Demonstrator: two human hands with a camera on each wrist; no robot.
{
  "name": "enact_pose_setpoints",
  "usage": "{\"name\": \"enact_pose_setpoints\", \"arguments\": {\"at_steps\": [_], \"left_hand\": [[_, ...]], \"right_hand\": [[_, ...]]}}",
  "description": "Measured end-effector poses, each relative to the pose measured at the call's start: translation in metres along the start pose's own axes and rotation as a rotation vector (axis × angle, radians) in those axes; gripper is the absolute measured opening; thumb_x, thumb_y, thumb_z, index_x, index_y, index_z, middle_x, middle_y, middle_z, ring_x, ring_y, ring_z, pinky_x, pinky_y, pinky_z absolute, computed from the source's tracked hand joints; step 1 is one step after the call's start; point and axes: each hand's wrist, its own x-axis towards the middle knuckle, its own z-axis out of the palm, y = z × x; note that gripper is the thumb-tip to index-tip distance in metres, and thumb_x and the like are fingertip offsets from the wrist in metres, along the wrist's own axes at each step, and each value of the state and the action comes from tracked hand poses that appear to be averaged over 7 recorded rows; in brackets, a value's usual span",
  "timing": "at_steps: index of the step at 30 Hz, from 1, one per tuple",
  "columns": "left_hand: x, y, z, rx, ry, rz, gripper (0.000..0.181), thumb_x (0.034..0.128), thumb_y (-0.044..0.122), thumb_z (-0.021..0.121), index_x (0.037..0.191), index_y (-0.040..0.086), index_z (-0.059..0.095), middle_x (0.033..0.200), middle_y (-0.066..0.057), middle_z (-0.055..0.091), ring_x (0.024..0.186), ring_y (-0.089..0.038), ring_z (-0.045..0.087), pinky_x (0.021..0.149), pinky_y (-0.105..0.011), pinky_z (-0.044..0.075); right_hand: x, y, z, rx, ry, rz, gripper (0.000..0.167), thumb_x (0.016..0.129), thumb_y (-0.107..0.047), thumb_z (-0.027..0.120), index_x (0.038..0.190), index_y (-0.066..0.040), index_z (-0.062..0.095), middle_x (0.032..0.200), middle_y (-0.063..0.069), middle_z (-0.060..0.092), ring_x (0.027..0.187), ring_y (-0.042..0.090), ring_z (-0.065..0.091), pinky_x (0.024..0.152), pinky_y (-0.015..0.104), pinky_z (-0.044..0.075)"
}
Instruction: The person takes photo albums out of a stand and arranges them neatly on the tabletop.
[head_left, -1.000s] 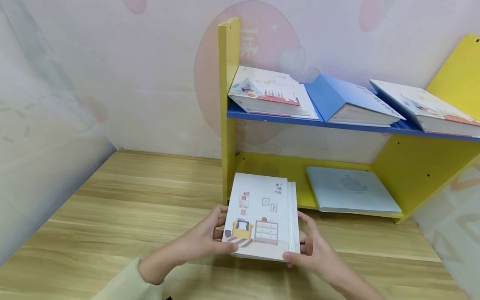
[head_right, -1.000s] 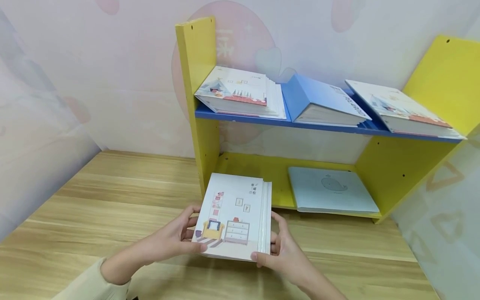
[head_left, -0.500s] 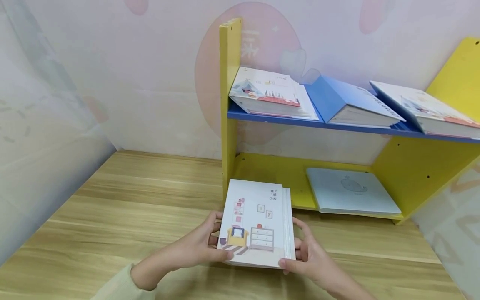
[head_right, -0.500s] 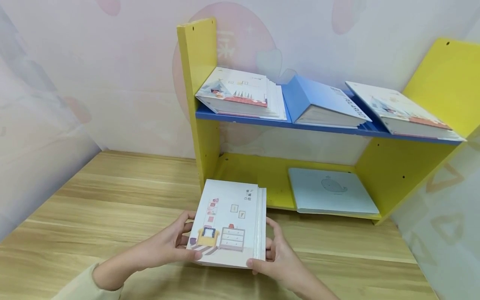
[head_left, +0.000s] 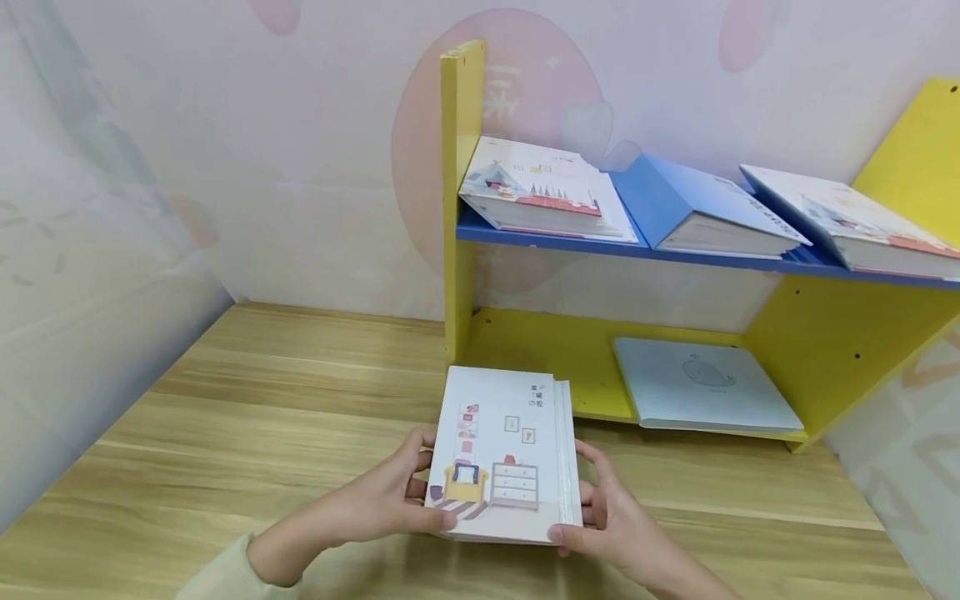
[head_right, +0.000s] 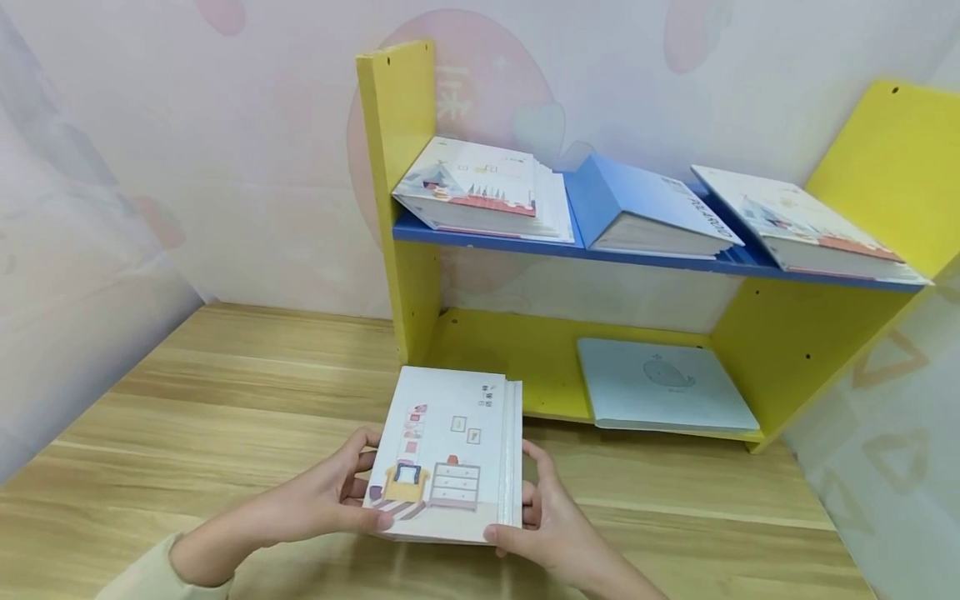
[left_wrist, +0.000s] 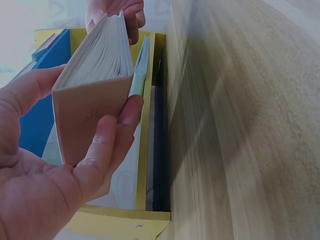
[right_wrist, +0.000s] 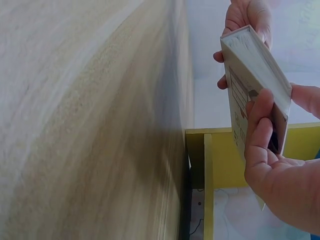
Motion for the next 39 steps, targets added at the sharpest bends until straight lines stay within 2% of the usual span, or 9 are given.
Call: {"name": "enact_pose_setpoints", "arguments": {"at_steps": [13, 20, 31, 39], "left_hand": [[-0.011, -0.002, -0.010, 0.041, -0.008, -0.043, 0.071, 0.0870, 0.008, 0.074, 0.131, -0.001, 0.019, 0.131, -0.023, 0.049, 0.104, -0.027, 0.065, 0.082, -0.024, 0.056], [-0.017, -0.004, -0.016, 0.043, -0.018, -0.031, 0.071, 0.0881, 0.009, 0.074, 0.132, -0.001, 0.019, 0.132, -0.024, 0.048, 0.105, -0.029, 0.065, 0.082, -0.024, 0.056], [-0.028, -0.011, -0.029, 0.034, -0.027, -0.023, 0.069, 0.0888, 0.008, 0.073, 0.131, -0.001, 0.018, 0.132, -0.025, 0.047, 0.105, -0.030, 0.065, 0.082, -0.027, 0.057], [-0.035, -0.009, -0.043, 0.073, -0.071, -0.013, 0.060, 0.0929, 0.011, 0.069, 0.124, -0.001, 0.019, 0.129, -0.027, 0.045, 0.106, -0.028, 0.066, 0.083, -0.028, 0.057]], "right_hand": [[0.008, 0.002, 0.013, 0.015, -0.014, 0.002, 0.104, 0.086, -0.004, 0.074, 0.154, -0.009, -0.005, 0.127, 0.028, 0.061, 0.094, 0.022, 0.069, 0.074, 0.031, 0.059], [0.013, 0.003, 0.019, 0.052, 0.000, 0.008, 0.106, 0.085, 0.001, 0.072, 0.155, -0.008, -0.007, 0.125, 0.029, 0.061, 0.093, 0.024, 0.069, 0.072, 0.031, 0.058], [0.021, 0.006, 0.032, 0.066, -0.005, 0.034, 0.103, 0.085, 0.001, 0.073, 0.155, -0.009, -0.003, 0.122, 0.023, 0.064, 0.092, 0.024, 0.068, 0.072, 0.030, 0.058], [0.028, 0.010, 0.044, 0.086, -0.003, 0.037, 0.104, 0.084, 0.005, 0.072, 0.155, -0.009, -0.003, 0.121, 0.023, 0.064, 0.094, 0.025, 0.068, 0.072, 0.031, 0.059]]}}
